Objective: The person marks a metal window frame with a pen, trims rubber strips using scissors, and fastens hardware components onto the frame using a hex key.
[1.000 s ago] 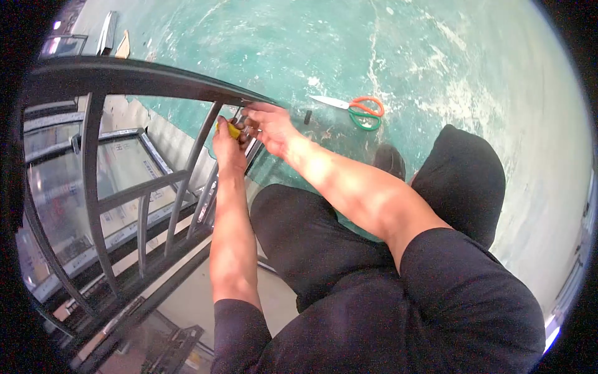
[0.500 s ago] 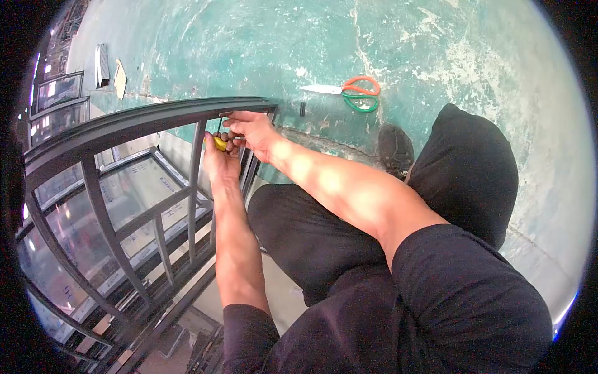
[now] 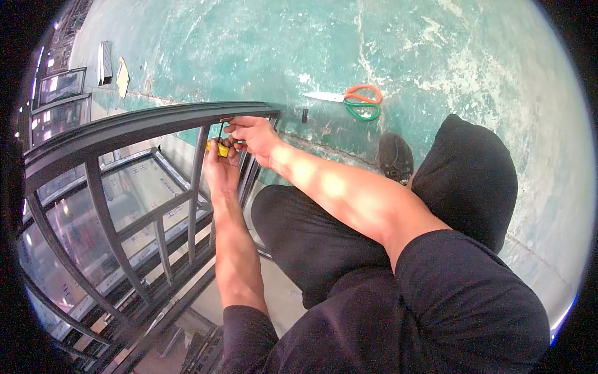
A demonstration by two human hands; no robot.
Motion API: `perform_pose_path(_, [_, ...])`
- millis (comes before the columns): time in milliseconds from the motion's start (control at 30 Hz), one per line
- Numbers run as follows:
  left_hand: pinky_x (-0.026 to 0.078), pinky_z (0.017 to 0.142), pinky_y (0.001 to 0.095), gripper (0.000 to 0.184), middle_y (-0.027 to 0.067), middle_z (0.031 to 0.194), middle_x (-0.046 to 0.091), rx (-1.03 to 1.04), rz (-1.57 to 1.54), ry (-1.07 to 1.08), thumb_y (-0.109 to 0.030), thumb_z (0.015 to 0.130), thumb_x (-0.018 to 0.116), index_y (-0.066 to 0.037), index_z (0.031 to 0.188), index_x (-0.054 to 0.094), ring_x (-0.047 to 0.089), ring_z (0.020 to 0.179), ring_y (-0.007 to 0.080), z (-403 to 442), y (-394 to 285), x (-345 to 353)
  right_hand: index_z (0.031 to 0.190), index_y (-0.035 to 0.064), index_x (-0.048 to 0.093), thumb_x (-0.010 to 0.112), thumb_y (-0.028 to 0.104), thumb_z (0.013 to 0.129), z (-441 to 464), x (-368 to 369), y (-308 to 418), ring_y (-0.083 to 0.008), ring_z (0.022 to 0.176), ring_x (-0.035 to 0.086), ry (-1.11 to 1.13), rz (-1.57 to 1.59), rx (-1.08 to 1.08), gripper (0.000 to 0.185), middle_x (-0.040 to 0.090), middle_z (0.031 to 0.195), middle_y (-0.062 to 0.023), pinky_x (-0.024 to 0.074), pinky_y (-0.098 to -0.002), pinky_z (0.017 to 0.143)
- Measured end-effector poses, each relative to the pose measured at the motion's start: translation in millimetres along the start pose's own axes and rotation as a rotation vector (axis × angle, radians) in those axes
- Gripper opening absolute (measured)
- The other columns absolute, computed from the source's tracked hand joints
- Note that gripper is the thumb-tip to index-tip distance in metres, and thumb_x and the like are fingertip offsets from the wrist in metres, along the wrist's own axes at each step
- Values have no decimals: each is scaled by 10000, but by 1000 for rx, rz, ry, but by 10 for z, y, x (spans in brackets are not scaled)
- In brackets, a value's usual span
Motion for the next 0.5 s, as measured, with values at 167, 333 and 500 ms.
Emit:
perform_pose_path(167, [408, 557, 229, 216, 32, 923, 637, 6, 154, 2, -271, 1022, 594, -56, 1034, 586, 567, 687, 116, -37, -67, -29, 1273, 54, 633, 578, -24, 902, -1, 26, 9, -151, 1033, 621, -16, -3, 4, 383, 690, 1139, -42, 506, -323, 857])
perform_pose_path(333, [362, 555, 230, 270, 23, 935, 599, -30, 243, 15, -284, 1006, 629, -43, 1115, 577, 462, 635, 95, -57, -93, -30, 1268, 44, 630, 576, -34, 898, 18, 8, 0, -149, 1020, 632, -20, 24, 5, 382, 689, 1141, -47, 515, -322, 857])
perform_pose_path(500, [375, 588, 231, 270, 37, 964, 601, -29, 115, 38, -273, 1027, 588, -26, 1136, 573, 457, 669, 98, -35, -44, -62, 1250, 28, 636, 578, -37, 891, 26, 5, -15, -152, 992, 632, -17, 27, -6, 369, 687, 1125, -60, 522, -316, 835])
Point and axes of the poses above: each hand's wrist, its own z-axis towards the middle knuckle, its own x-axis out of the palm, y = z × x, the point moved 3 cm from there along z, towards the middle knuckle
